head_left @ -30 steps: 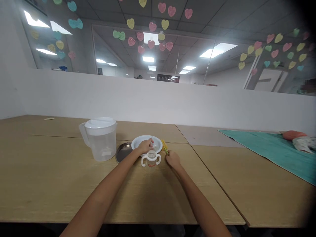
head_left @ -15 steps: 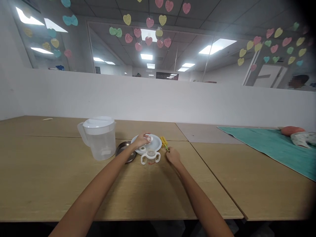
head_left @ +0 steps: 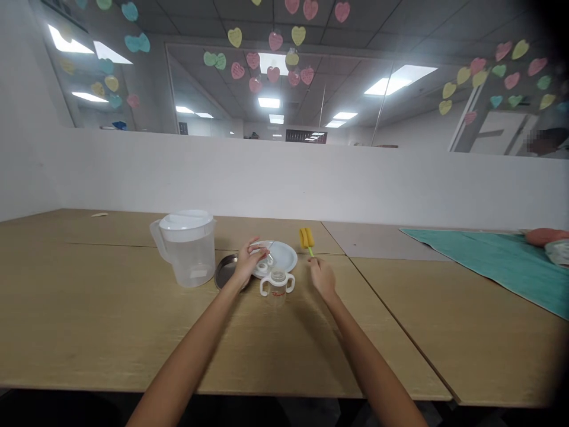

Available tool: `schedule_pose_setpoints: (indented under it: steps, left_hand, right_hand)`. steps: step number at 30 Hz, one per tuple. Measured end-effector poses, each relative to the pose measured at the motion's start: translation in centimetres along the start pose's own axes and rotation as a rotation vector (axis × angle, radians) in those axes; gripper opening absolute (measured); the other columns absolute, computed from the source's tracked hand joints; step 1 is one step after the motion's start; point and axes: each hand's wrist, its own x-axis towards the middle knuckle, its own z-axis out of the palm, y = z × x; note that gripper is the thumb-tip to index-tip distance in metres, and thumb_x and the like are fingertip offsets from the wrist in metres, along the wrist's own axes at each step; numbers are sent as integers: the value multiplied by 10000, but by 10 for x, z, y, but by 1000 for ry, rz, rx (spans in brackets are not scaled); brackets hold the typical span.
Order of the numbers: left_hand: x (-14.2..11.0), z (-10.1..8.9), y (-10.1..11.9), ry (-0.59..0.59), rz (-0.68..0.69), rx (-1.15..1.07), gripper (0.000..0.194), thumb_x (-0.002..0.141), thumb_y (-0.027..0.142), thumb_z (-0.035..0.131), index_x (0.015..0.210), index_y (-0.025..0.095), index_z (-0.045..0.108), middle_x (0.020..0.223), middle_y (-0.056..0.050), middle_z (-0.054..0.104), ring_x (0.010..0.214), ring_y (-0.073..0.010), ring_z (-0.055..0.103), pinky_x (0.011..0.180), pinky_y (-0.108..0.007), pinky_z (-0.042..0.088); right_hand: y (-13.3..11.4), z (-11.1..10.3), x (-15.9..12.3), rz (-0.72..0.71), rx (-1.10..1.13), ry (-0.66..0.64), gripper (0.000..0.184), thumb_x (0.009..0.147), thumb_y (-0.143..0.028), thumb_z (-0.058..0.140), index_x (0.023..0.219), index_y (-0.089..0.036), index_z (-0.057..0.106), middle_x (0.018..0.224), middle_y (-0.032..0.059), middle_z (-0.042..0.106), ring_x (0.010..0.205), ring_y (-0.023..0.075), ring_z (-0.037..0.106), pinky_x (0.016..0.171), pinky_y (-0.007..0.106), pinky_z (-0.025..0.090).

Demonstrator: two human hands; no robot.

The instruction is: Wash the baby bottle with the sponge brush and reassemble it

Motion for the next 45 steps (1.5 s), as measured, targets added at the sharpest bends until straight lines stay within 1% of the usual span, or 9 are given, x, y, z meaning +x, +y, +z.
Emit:
schedule_pose_setpoints:
  steps: [5,9,12,15,22,28,33,36,45]
  left_hand:
    - [-5,-5,-8,48,52,50,505,596,321,747,1015,163,513,803,-18,656,647,-106,623,679,-257,497]
    - [-6,-9,-16,42,58,99,430,572,358,749,856,155,498,752,-22,652,610,-115,609,568,-233,486]
    - [-8,-12,-17,41,106,120,377,585,360,734,799,158,500,715,-4,631,598,-116,604,526,-217,475]
    - [-10,-14,-14,62,114,88,351,579,301,735,803,157,506,693,6,630,585,-107,604,549,-214,482]
    - [-11,-14,-8,94,5,-94,401,553,208,735,857,175,476,694,6,659,651,-136,646,699,-284,508]
    - [-7,-19,-10,137,-11,-196,376,535,166,736,838,155,515,734,5,657,653,-91,620,659,-199,471]
    - [-7,-22,-5,149,-61,-283,314,576,168,734,812,162,527,749,18,645,696,-70,612,671,-176,470]
    - [-8,-21,0,168,-96,-299,285,606,151,717,816,171,526,765,10,653,701,-86,620,685,-213,490]
    - [-6,-23,1,201,-152,-300,272,630,163,713,843,177,544,833,-17,680,753,-124,646,704,-262,515]
  right_hand:
    - [-5,6,-10,-166,-25,87,360,852,-236,337,1044,-195,639,798,62,683,688,165,582,582,222,342]
    - [-9,10,-16,-432,-53,160,375,875,-233,337,1170,-186,565,902,62,671,764,160,586,654,219,389]
    - [-11,12,-20,-652,-70,126,396,911,-251,305,1251,-222,506,942,49,651,779,140,584,675,202,408]
    - [-9,15,-21,-768,-203,72,406,912,-236,316,1283,-251,483,878,48,633,724,129,571,623,187,398]
    - [-7,19,-22,-706,-315,111,417,890,-203,343,1272,-251,503,835,58,612,689,133,540,596,197,380]
    - [-16,12,-33,-637,-114,199,331,874,-284,408,1115,-263,635,793,40,607,714,124,541,624,194,364]
    - [-20,-1,-35,-540,96,154,357,887,-370,384,1086,-238,649,816,28,605,714,118,560,640,196,384]
    - [-20,-2,-34,-494,113,143,358,896,-360,366,1070,-246,657,822,20,610,708,111,564,639,194,385]
    - [-9,9,-21,-638,-131,134,314,894,-331,408,1105,-291,638,828,33,599,733,118,532,646,207,351]
